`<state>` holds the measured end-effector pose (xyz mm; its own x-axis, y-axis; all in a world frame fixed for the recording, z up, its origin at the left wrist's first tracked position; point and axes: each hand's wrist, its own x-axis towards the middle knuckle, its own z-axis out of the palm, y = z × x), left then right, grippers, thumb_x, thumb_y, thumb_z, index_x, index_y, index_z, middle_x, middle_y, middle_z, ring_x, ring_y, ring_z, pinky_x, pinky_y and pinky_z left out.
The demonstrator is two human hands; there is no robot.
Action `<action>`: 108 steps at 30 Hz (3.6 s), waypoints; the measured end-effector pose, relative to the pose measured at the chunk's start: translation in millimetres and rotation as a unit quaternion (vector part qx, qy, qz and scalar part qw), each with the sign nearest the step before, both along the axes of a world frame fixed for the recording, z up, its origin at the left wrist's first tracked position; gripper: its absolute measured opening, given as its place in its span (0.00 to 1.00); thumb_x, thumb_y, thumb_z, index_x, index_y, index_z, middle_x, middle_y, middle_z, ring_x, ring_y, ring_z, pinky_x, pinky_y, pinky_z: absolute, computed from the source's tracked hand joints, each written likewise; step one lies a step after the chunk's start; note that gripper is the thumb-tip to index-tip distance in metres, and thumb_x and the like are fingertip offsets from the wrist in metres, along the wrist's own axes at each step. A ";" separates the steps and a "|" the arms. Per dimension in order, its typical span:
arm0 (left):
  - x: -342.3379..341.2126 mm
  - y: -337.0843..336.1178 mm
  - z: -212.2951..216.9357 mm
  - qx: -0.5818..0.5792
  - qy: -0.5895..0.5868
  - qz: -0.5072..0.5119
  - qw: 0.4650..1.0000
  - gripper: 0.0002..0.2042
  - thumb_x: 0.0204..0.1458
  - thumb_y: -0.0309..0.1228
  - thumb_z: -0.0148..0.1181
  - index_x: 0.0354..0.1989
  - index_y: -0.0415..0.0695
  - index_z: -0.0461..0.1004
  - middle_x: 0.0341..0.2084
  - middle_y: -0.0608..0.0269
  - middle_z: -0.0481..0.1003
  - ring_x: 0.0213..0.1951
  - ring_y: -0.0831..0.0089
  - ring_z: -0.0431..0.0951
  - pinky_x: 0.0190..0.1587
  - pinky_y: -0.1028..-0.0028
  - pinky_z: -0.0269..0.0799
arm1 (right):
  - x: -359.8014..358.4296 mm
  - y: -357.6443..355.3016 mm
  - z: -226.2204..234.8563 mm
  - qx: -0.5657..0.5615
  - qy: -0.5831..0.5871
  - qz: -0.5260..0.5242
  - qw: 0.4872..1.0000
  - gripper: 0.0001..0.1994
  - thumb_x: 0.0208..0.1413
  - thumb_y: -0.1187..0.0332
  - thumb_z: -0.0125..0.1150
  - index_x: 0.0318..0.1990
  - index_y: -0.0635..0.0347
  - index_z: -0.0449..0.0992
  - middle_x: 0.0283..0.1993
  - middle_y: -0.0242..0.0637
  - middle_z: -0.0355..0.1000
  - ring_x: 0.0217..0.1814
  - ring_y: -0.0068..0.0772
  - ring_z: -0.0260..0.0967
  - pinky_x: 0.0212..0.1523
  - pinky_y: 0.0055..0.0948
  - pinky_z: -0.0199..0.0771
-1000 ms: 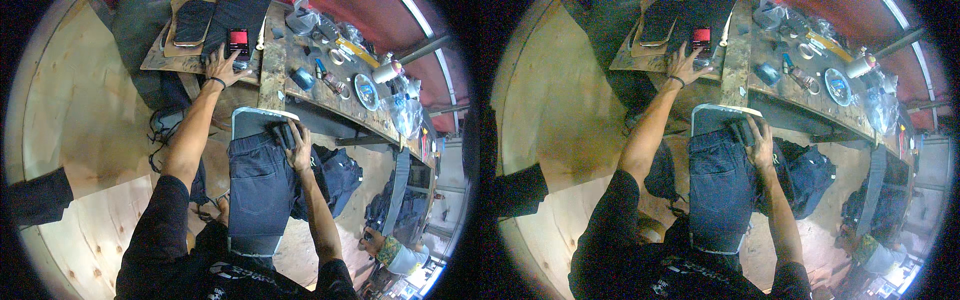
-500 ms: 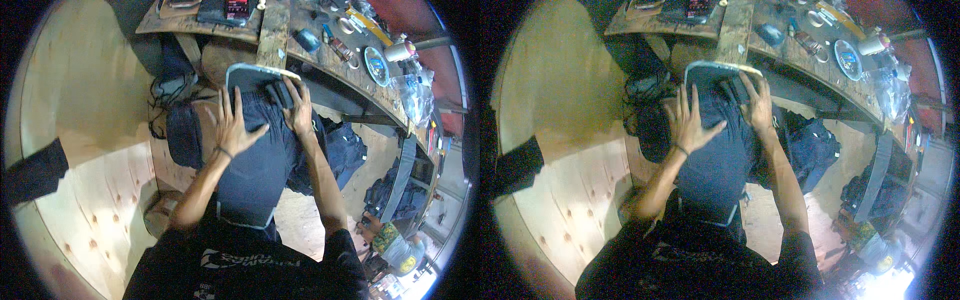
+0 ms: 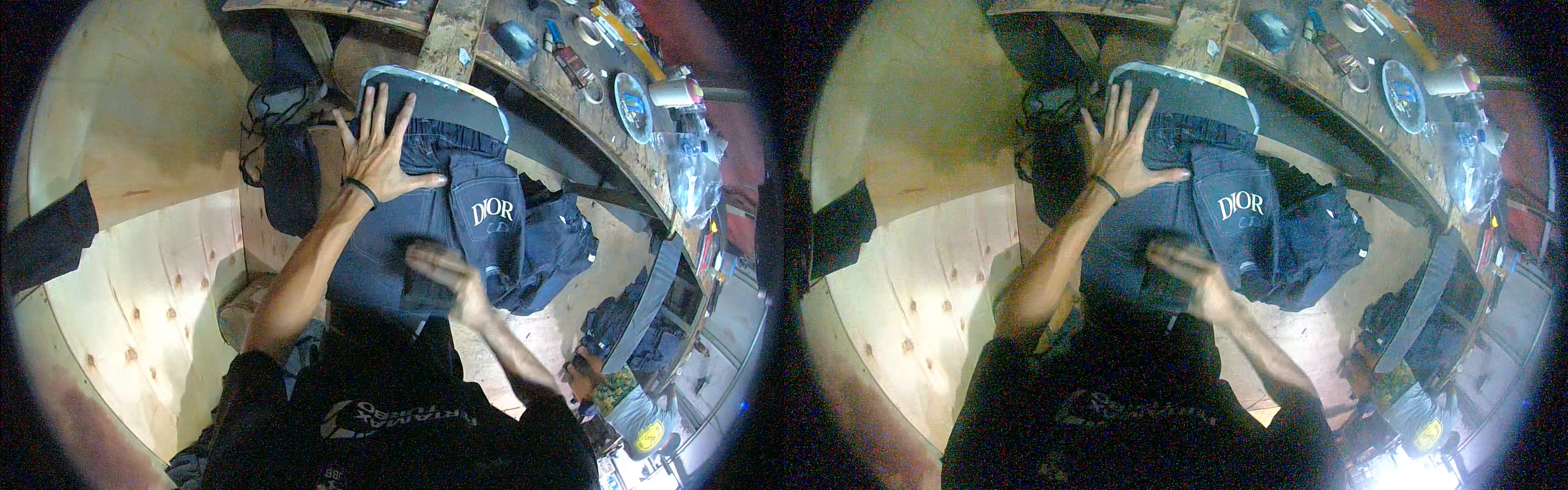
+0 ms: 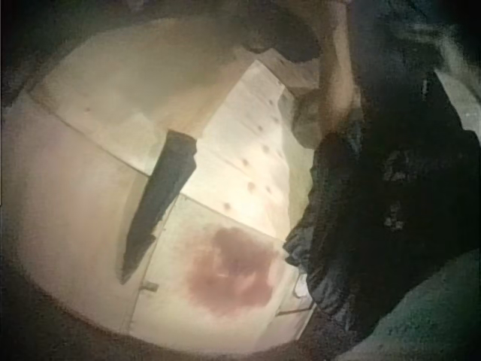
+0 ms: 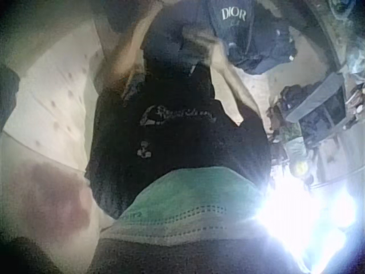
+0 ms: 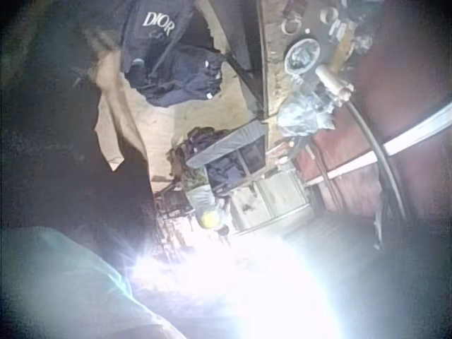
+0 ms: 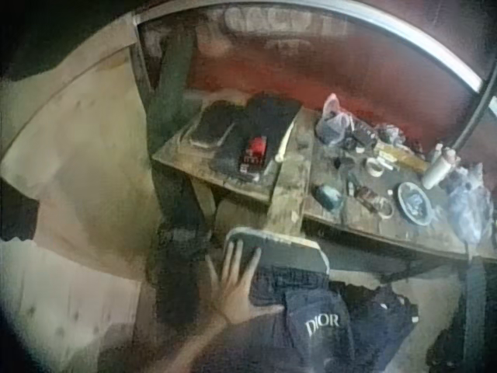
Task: The person irons a pair of dark blue shorts on a small ironing board. They repeatedly smooth the fabric, flip the shorts, and press different sections with a handheld iron. The person handles the shorts one at a time and places them aside after ironing.
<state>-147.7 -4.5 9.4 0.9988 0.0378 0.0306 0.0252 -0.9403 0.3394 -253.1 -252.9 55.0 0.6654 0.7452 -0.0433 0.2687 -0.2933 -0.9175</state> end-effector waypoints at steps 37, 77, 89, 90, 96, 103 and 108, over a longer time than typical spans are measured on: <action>-87.1 69.5 -58.2 -0.176 0.025 0.098 0.979 0.37 0.72 0.62 0.36 0.55 0.40 0.81 0.43 0.36 0.82 0.49 0.30 0.79 0.52 0.38 0.71 | 12.5 -17.0 -76.3 -0.146 0.143 -0.491 0.847 0.32 0.65 0.49 0.72 0.59 0.75 0.77 0.56 0.54 0.80 0.55 0.45 0.77 0.59 0.43 0.75; -361.8 20.3 -24.3 -0.363 0.127 0.119 0.915 0.43 0.68 0.51 0.61 0.77 0.31 0.49 0.72 0.32 0.61 0.72 0.49 0.67 0.74 0.54 0.59 | -190.1 7.5 -53.8 -0.059 0.021 -0.550 0.833 0.43 0.58 0.62 0.78 0.76 0.67 0.62 0.76 0.56 0.63 0.79 0.56 0.58 0.80 0.50 0.56; -18.8 22.1 -9.8 -0.100 -0.165 0.068 0.979 0.53 0.55 0.68 0.64 0.81 0.46 0.54 0.81 0.38 0.47 0.80 0.36 0.49 0.78 0.33 0.43 | 104.8 -13.2 -82.6 -0.040 -0.233 -0.562 0.793 0.38 0.58 0.57 0.78 0.68 0.74 0.69 0.66 0.60 0.73 0.67 0.55 0.72 0.69 0.46 0.70; -27.5 15.5 -9.2 -0.067 -0.219 -0.027 0.973 0.54 0.53 0.70 0.64 0.82 0.49 0.53 0.82 0.39 0.45 0.82 0.36 0.45 0.77 0.27 0.37 | 64.5 -18.4 -66.0 0.046 -0.177 -0.571 0.800 0.34 0.58 0.65 0.78 0.67 0.72 0.70 0.64 0.57 0.75 0.64 0.50 0.73 0.67 0.43 0.72; -8.0 -13.5 -11.9 -0.016 -0.122 -0.019 0.992 0.71 0.33 0.86 0.63 0.85 0.58 0.46 0.84 0.41 0.41 0.84 0.42 0.38 0.75 0.21 0.27 | -71.2 5.0 13.0 -0.069 -0.033 0.027 0.997 0.43 0.37 0.83 0.67 0.71 0.61 0.76 0.77 0.45 0.70 0.80 0.51 0.66 0.83 0.53 0.55; 1.2 -13.7 -18.3 -0.018 -0.099 0.005 0.995 0.73 0.28 0.86 0.65 0.85 0.58 0.50 0.83 0.40 0.42 0.84 0.42 0.37 0.75 0.20 0.26 | 8.4 -3.6 0.0 -0.016 0.022 -0.009 1.000 0.45 0.37 0.64 0.79 0.71 0.57 0.76 0.76 0.47 0.71 0.80 0.52 0.66 0.81 0.52 0.59; -1.6 -17.1 -15.4 -0.012 -0.112 0.010 0.994 0.71 0.29 0.85 0.66 0.84 0.59 0.53 0.83 0.40 0.44 0.84 0.41 0.38 0.74 0.19 0.26 | -44.0 -1.6 -8.5 -0.057 0.064 0.196 0.977 0.37 0.46 0.68 0.77 0.69 0.54 0.78 0.72 0.43 0.75 0.77 0.47 0.69 0.80 0.50 0.62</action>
